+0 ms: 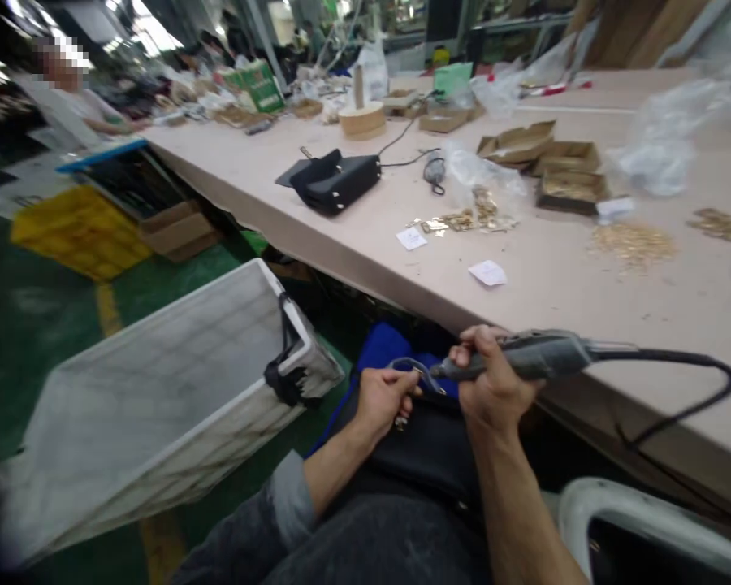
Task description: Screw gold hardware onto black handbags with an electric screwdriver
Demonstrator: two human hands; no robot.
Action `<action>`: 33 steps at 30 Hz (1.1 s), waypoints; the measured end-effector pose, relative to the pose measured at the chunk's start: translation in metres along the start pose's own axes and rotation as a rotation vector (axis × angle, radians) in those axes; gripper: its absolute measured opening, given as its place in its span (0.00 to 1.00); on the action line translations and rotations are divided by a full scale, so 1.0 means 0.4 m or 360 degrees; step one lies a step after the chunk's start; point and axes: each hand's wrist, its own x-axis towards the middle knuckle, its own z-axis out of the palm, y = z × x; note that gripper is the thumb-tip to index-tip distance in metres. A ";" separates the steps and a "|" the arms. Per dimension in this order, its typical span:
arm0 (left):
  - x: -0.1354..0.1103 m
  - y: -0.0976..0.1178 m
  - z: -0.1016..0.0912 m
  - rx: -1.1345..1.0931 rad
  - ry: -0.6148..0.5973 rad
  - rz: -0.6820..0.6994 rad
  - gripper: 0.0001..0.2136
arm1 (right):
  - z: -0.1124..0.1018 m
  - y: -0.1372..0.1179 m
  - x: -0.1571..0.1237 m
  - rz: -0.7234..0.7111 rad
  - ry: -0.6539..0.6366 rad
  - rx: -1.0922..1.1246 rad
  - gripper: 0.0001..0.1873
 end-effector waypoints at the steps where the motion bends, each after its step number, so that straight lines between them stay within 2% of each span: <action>1: 0.005 -0.002 -0.001 -0.0005 -0.0028 0.0008 0.23 | -0.001 -0.004 0.003 -0.0048 0.0012 -0.0061 0.15; 5: 0.005 -0.002 0.001 -0.0021 -0.0064 0.0025 0.23 | 0.011 0.006 0.004 -0.0137 0.0031 -0.0155 0.14; 20: 0.002 0.004 0.005 0.0065 0.0001 0.0018 0.18 | 0.016 0.015 -0.003 -0.0115 -0.0004 -0.0122 0.11; 33: 0.002 0.002 0.007 0.0068 -0.0027 0.0006 0.15 | 0.013 0.021 -0.005 -0.0146 -0.0015 -0.0176 0.11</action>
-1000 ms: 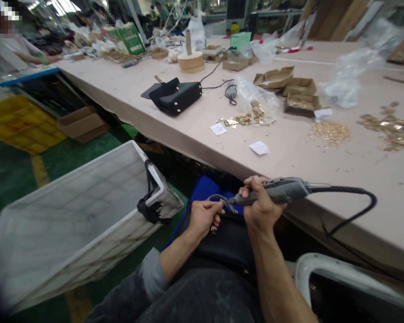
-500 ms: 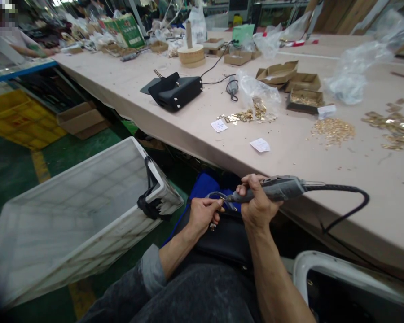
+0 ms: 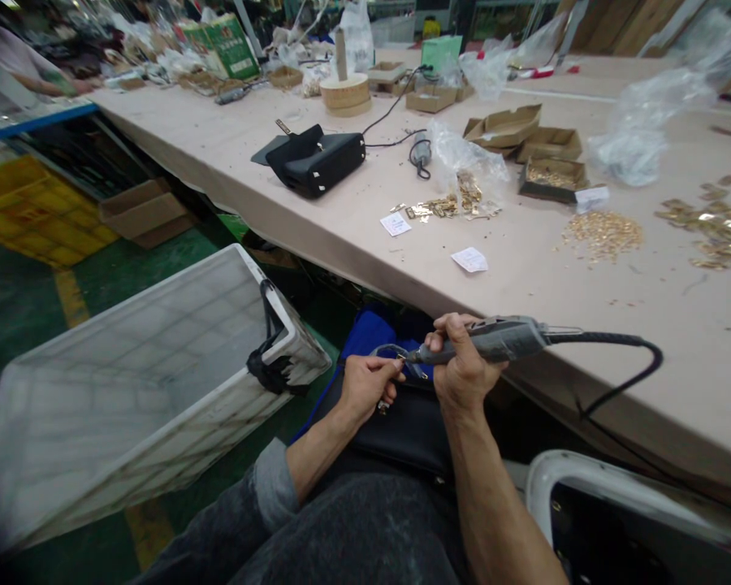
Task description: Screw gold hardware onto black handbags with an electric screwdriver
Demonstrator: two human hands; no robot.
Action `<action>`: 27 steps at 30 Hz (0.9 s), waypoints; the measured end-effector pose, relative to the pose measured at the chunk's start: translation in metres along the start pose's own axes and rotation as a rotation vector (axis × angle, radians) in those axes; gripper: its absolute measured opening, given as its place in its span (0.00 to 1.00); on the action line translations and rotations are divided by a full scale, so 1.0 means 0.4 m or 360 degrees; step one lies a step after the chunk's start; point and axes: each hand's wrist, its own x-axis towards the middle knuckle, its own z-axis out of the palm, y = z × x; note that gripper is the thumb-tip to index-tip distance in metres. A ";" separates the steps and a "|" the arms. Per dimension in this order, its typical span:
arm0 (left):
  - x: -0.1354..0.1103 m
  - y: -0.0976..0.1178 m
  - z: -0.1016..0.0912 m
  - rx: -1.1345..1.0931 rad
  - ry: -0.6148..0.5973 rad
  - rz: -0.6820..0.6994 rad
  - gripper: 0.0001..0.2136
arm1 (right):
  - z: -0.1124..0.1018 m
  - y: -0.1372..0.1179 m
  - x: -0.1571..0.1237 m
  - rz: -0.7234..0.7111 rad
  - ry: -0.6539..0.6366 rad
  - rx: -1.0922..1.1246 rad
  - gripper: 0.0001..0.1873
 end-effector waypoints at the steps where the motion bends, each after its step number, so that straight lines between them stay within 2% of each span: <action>1: -0.001 0.001 0.000 0.0001 0.0000 -0.0001 0.14 | 0.000 0.001 0.000 -0.0004 0.0001 -0.0003 0.11; 12: -0.001 0.005 0.001 0.0079 0.0022 -0.0040 0.15 | 0.015 -0.001 -0.012 -0.0054 0.0002 -0.0074 0.13; 18: 0.001 0.006 0.000 0.0092 0.0037 -0.0083 0.14 | 0.023 -0.002 -0.017 -0.0106 -0.0036 -0.0108 0.10; 27: 0.004 -0.009 -0.005 0.0059 -0.0022 -0.0018 0.14 | 0.020 0.002 -0.020 -0.0076 -0.0038 -0.0121 0.12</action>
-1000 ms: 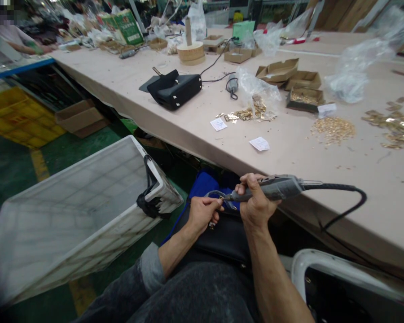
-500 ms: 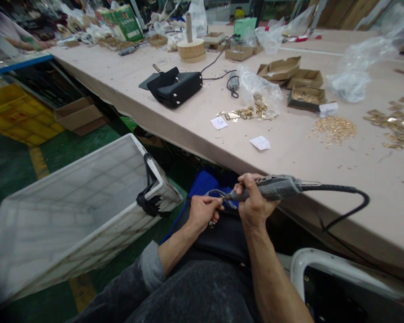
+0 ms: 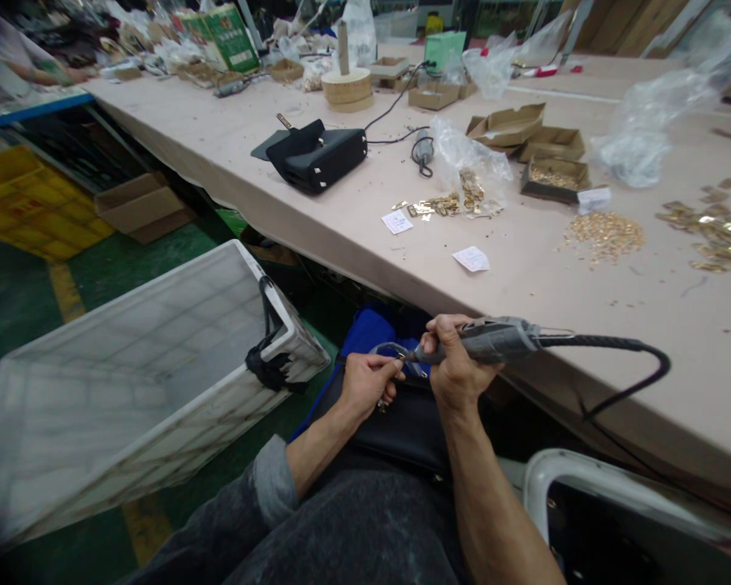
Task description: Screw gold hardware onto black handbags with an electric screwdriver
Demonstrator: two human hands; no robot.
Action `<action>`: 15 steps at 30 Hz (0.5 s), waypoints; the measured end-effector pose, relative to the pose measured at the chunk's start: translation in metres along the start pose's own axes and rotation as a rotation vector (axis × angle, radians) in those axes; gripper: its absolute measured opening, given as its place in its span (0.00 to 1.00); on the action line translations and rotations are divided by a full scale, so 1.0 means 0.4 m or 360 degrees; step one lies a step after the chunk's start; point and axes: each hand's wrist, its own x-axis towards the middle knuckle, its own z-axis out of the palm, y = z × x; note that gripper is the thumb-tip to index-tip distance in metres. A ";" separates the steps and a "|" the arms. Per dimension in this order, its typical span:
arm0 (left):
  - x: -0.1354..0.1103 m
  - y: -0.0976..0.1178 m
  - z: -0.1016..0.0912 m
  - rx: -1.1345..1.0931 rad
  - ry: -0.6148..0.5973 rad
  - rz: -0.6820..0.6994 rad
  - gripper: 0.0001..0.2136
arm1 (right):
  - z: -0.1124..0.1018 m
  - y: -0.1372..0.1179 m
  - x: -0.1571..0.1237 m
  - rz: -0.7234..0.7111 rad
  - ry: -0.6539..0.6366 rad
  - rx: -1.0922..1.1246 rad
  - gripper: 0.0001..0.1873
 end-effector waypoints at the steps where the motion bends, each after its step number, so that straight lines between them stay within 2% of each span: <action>1: 0.002 -0.005 0.000 -0.0020 -0.0009 0.0014 0.13 | -0.001 0.001 0.000 -0.0008 -0.0011 -0.0006 0.12; 6: 0.007 -0.022 -0.001 -0.0062 -0.0024 0.0033 0.12 | -0.004 0.003 0.000 -0.0012 -0.0112 -0.0040 0.12; 15: 0.003 -0.019 0.000 -0.0039 -0.0025 0.0023 0.11 | -0.004 0.003 0.005 -0.0031 -0.0284 -0.0098 0.17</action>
